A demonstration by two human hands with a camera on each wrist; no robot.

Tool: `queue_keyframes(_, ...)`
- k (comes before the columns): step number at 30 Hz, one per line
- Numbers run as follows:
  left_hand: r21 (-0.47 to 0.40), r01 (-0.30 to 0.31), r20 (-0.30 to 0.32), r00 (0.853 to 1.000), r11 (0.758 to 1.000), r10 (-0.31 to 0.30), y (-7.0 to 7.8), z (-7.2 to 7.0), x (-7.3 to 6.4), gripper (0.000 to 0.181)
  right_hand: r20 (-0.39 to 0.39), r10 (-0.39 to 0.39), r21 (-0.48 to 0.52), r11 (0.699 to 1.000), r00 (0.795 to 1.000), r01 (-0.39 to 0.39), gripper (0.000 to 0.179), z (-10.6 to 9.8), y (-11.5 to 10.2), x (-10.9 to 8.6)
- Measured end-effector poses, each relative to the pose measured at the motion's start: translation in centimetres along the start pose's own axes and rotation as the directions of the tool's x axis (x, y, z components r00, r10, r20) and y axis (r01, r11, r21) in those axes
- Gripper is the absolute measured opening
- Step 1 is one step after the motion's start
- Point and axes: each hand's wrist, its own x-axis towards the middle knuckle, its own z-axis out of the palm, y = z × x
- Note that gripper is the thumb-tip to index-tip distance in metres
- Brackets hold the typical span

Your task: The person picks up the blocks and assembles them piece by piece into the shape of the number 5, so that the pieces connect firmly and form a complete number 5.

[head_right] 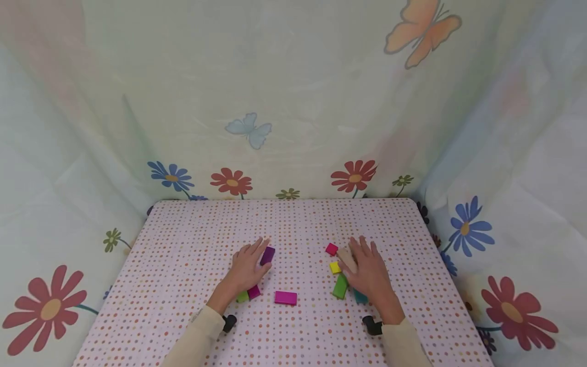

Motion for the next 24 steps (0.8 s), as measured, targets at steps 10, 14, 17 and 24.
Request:
queue_keyframes(10, 0.039, -0.039, -0.013, 0.999, 0.998, 0.040, -0.5, 0.3, 0.5, 0.068, -0.015, 0.125, 0.041, 0.991, 0.992, -0.124, 0.082, 0.4, 0.8, -1.0)
queue_keyframes(14, 0.013, -0.021, -0.004, 1.000, 1.000, 0.021, -0.6, 0.2, 0.6, 0.069, -0.013, 0.155, 0.055, 0.986, 0.988, -0.154, 0.077, 0.9, 1.5, -1.1)
queue_keyframes(17, -0.023, -0.001, 0.010, 1.000, 1.000, 0.001, -0.5, 0.3, 0.6, 0.070, 0.000, 0.199, 0.079, 0.977, 0.980, -0.198, 0.071, 1.1, 1.9, -1.2)
queue_keyframes(24, -0.051, -0.002, 0.018, 1.000, 0.999, 0.003, -0.6, 0.7, 0.7, 0.070, -0.016, 0.298, 0.124, 0.948, 0.954, -0.294, 0.053, 1.8, 2.4, -1.5)
